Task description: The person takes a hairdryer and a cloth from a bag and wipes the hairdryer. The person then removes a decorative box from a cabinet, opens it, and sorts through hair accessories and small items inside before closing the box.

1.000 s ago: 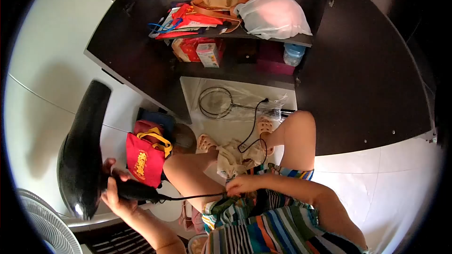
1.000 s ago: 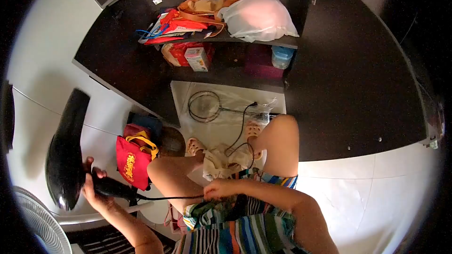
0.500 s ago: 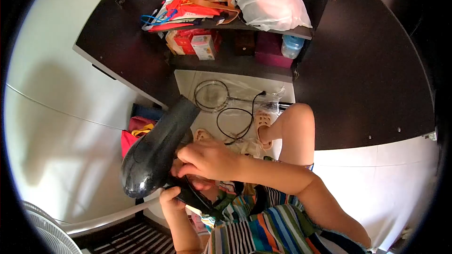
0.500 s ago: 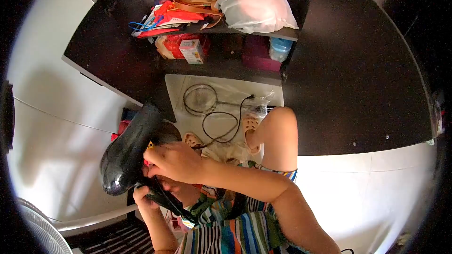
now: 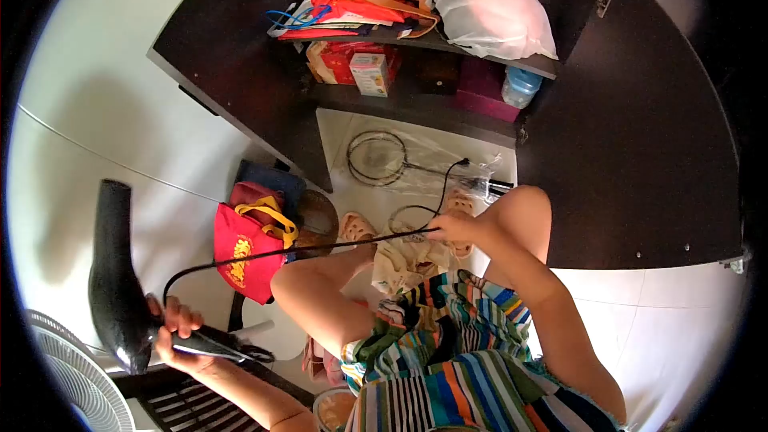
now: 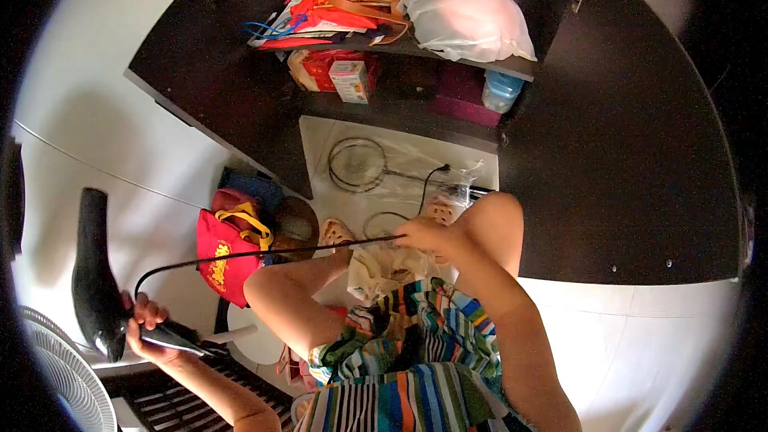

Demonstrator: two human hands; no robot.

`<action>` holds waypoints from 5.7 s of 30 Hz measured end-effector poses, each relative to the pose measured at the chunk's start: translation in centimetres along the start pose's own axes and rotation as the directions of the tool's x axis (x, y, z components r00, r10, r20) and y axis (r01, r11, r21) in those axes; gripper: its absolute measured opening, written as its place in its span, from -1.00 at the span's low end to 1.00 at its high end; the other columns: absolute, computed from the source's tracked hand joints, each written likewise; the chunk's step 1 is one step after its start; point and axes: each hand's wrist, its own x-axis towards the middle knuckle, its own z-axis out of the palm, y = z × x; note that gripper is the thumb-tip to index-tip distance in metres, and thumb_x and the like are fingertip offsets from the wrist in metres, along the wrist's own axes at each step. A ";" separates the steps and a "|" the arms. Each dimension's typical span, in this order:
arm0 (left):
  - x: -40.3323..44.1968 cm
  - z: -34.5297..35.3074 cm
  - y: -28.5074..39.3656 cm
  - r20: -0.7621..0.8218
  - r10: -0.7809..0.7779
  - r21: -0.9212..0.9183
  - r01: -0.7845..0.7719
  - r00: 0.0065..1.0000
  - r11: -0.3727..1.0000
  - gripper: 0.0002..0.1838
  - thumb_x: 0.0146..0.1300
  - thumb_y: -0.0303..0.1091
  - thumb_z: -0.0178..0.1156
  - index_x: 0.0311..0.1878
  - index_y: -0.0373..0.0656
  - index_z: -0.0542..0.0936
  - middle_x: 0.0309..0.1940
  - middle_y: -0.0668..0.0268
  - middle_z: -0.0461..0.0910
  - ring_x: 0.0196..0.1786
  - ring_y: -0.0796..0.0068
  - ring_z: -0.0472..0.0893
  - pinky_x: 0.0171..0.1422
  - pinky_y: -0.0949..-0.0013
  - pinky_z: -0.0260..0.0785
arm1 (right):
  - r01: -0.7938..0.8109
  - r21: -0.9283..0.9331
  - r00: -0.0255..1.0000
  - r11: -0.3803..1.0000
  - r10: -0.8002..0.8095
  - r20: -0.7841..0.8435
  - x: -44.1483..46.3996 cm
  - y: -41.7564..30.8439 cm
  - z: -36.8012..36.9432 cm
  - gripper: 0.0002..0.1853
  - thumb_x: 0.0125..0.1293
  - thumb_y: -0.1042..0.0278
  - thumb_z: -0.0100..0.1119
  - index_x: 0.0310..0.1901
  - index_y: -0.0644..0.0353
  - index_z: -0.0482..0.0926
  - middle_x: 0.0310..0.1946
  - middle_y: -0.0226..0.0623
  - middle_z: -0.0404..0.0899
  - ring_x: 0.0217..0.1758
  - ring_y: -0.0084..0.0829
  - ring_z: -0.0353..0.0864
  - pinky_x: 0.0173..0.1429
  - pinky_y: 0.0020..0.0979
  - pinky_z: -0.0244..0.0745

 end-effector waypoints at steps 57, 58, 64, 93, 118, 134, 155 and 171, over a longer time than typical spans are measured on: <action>-3.9 4.4 -22.3 -0.382 -0.511 0.035 0.565 0.770 0.825 -0.68 -0.08 -0.61 0.18 -0.17 -0.23 0.48 -0.33 0.35 0.49 -0.25 0.55 0.45 -0.11 0.52 0.31 | 0.386 -0.303 0.867 0.871 -0.455 -0.203 -6.8 -20.5 -0.5 -0.65 0.02 0.22 0.20 -0.16 0.18 0.47 -0.53 -0.29 0.34 -0.52 -0.30 0.44 -0.45 -0.40 0.35; -3.9 4.1 -22.0 -0.352 -0.521 -0.027 0.548 0.778 0.836 -0.66 -0.11 -0.66 0.14 -0.17 -0.25 0.46 -0.35 0.30 0.50 -0.25 0.51 0.46 -0.10 0.48 0.31 | 0.532 -0.233 0.791 0.814 -0.576 -0.206 -6.4 -20.0 -1.8 -0.66 -0.07 0.20 0.27 -0.26 0.18 0.52 -0.50 -0.29 0.37 -0.48 -0.37 0.43 -0.44 -0.43 0.33; -3.5 4.0 -18.1 -0.058 -0.615 -0.312 0.571 0.786 0.759 -0.63 -0.23 -0.67 0.11 -0.23 -0.27 0.37 -0.38 0.18 0.47 -0.28 0.34 0.46 -0.08 0.36 0.29 | 0.282 0.613 0.907 0.738 0.004 -0.422 0.7 -11.5 -4.9 -0.41 -0.07 0.27 0.27 0.05 0.15 0.33 0.00 -0.26 0.37 0.07 -0.31 0.33 0.10 -0.31 0.23; -3.2 7.4 -28.2 -0.074 -0.774 0.822 0.478 0.629 0.311 -0.20 0.19 -0.09 0.01 0.24 -0.43 -0.15 0.09 -0.20 0.21 0.17 -0.04 0.23 0.26 0.26 0.02 | 0.007 0.902 0.976 0.432 0.192 -0.100 -2.0 -6.8 3.9 -0.43 -0.05 0.37 0.17 0.06 0.27 0.29 -0.12 -0.26 0.43 -0.07 -0.41 0.42 0.04 -0.39 0.33; -5.5 0.6 -32.7 -0.126 -0.109 0.862 0.163 0.986 0.480 -0.88 0.06 -0.44 0.09 -0.31 -0.20 0.46 -0.32 0.17 0.39 -0.27 0.18 0.38 -0.16 0.24 0.25 | 0.141 0.990 0.917 -0.004 0.377 -0.129 -9.1 -3.0 4.0 -0.41 -0.14 0.36 0.16 0.01 0.11 0.20 -0.26 -0.12 0.41 -0.25 -0.42 0.41 -0.20 -0.44 0.40; -8.5 -16.4 -48.0 -0.654 -0.715 0.345 0.938 0.248 0.010 -0.72 -0.05 -0.28 0.07 -0.27 -0.24 0.45 -0.37 0.10 0.55 -0.40 0.30 0.51 -0.33 0.33 0.37 | 0.238 0.962 0.857 0.137 0.436 -0.274 -8.2 -5.5 0.4 -0.42 -0.22 0.53 0.21 -0.07 0.13 0.21 -0.29 -0.16 0.40 -0.27 -0.47 0.35 -0.17 -0.53 0.26; 1.2 4.0 -23.9 0.308 -0.288 0.549 0.078 0.906 0.832 -0.51 -0.21 -0.63 0.07 -0.05 -0.33 0.47 0.33 0.03 -0.20 -0.07 0.45 0.48 -0.03 0.43 0.31 | 0.134 0.956 0.958 0.262 0.212 -0.193 -6.8 -7.3 0.0 -0.48 -0.13 0.54 0.20 -0.04 0.15 0.32 -0.23 -0.30 0.45 -0.13 -0.49 0.41 -0.04 -0.47 0.30; 1.5 3.1 -22.7 -0.180 -0.530 0.272 0.560 0.829 0.783 -0.06 -0.17 -0.47 0.08 0.33 0.00 -0.14 0.24 0.18 0.11 -0.39 0.45 0.49 -0.31 0.48 0.38 | 0.122 0.974 0.992 0.190 0.000 -0.124 -0.1 -4.5 7.2 -0.41 -0.15 0.52 0.21 0.02 0.17 0.26 -0.11 -0.31 0.40 -0.01 -0.45 0.37 0.05 -0.46 0.23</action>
